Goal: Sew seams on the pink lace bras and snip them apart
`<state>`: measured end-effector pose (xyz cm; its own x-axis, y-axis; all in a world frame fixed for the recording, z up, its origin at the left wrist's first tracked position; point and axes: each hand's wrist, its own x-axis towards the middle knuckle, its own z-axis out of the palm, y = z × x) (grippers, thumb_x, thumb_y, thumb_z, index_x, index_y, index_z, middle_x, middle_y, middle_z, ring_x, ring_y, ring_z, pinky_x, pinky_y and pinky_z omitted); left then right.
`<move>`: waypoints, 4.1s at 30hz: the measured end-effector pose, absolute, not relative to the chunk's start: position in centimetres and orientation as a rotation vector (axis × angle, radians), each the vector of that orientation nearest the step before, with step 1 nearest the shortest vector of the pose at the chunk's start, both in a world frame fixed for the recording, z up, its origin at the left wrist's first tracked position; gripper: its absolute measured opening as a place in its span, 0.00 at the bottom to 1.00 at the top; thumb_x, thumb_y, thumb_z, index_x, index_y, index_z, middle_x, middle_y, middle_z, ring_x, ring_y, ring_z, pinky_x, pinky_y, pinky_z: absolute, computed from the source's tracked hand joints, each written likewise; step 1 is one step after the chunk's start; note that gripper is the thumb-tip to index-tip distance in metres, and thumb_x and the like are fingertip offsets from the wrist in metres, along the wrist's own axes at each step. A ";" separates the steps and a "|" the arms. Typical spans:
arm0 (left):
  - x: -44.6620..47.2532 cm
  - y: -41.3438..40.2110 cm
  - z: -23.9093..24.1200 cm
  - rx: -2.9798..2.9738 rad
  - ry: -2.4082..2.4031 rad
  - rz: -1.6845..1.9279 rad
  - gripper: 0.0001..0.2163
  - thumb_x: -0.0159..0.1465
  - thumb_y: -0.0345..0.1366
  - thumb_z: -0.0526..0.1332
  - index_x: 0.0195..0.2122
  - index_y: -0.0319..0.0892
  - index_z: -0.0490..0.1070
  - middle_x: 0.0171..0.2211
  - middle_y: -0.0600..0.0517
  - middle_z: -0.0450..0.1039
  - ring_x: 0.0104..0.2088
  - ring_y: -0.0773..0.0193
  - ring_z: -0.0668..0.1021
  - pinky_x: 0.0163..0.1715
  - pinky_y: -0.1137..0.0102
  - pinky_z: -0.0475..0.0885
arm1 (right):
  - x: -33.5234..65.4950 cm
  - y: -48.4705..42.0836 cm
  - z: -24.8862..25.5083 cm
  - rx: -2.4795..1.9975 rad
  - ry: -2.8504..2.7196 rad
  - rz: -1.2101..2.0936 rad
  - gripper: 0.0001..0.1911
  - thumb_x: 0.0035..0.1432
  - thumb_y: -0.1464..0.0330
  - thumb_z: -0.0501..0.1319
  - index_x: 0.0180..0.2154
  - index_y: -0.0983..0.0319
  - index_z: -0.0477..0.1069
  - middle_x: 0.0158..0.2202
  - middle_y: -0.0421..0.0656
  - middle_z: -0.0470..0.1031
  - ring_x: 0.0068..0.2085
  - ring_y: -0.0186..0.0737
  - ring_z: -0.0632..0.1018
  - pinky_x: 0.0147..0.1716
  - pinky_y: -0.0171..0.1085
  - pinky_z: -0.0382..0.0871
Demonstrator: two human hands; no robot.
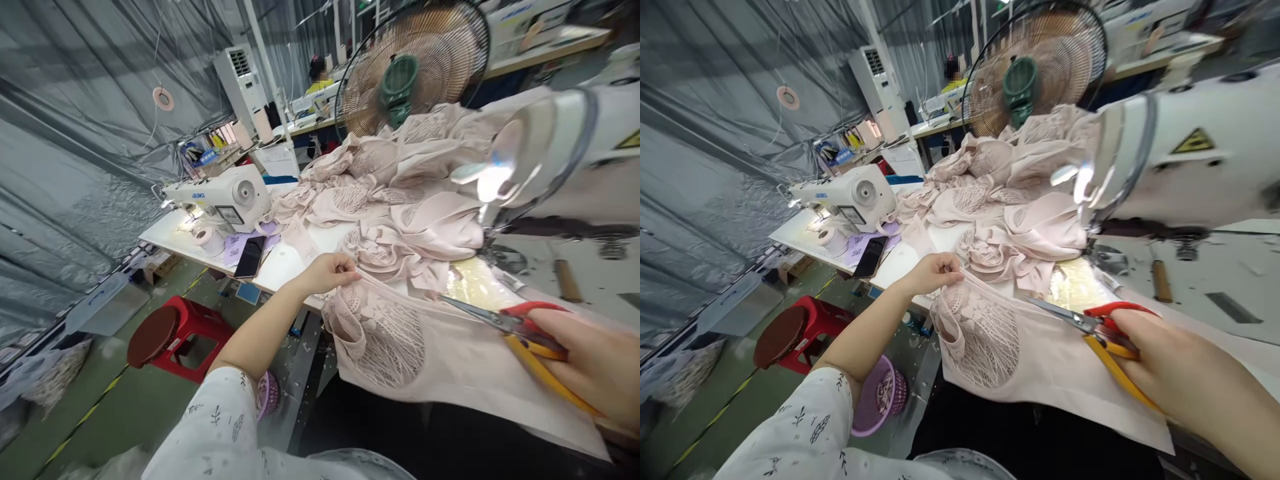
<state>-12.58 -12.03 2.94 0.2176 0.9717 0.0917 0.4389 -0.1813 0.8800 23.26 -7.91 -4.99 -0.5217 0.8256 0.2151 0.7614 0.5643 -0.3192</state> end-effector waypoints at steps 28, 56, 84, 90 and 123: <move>-10.2 -7.9 2.0 2.046 1.340 0.814 0.09 0.58 0.39 0.61 0.25 0.39 0.66 0.30 0.50 0.68 0.32 0.67 0.70 0.34 0.72 0.66 | 23.8 -10.1 -4.8 -1.185 -2.302 -0.097 0.15 0.60 0.60 0.45 0.23 0.56 0.52 0.21 0.37 0.61 0.18 0.37 0.64 0.17 0.36 0.54; -4.0 -21.4 0.2 1.433 0.983 0.568 0.21 0.59 0.53 0.60 0.36 0.37 0.66 0.28 0.49 0.67 0.27 0.70 0.68 0.28 0.75 0.64 | 19.0 -15.4 3.7 -0.801 -2.730 1.122 0.05 0.45 0.76 0.53 0.26 0.61 0.58 0.25 0.39 0.66 0.25 0.34 0.64 0.23 0.33 0.53; -4.1 -22.8 -1.4 1.255 1.080 0.904 0.17 0.55 0.48 0.66 0.31 0.39 0.65 0.28 0.51 0.69 0.27 0.70 0.69 0.27 0.74 0.63 | 15.8 -12.9 5.1 -0.912 -2.414 1.889 0.06 0.44 0.71 0.58 0.25 0.61 0.59 0.23 0.38 0.70 0.25 0.35 0.70 0.23 0.33 0.62; -5.3 -22.4 -1.7 1.245 0.855 0.921 0.13 0.53 0.39 0.68 0.25 0.38 0.66 0.29 0.50 0.68 0.31 0.68 0.70 0.32 0.73 0.64 | 15.6 -12.8 4.9 -0.947 -2.524 1.653 0.08 0.40 0.76 0.57 0.23 0.62 0.57 0.23 0.35 0.62 0.24 0.31 0.65 0.21 0.30 0.55; -2.9 -23.2 -1.1 1.021 1.090 1.148 0.14 0.54 0.40 0.69 0.28 0.37 0.67 0.30 0.51 0.69 0.32 0.70 0.70 0.35 0.74 0.64 | 15.8 -13.4 4.9 -0.894 -2.680 1.270 0.09 0.48 0.66 0.53 0.24 0.59 0.51 0.24 0.38 0.61 0.26 0.35 0.59 0.24 0.35 0.52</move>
<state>-2.94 -23.19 -1.12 0.0761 0.9900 -0.1184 -0.1696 0.1299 0.9769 15.76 -13.43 4.89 -0.8326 0.5170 -0.1984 0.4810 0.4975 -0.7219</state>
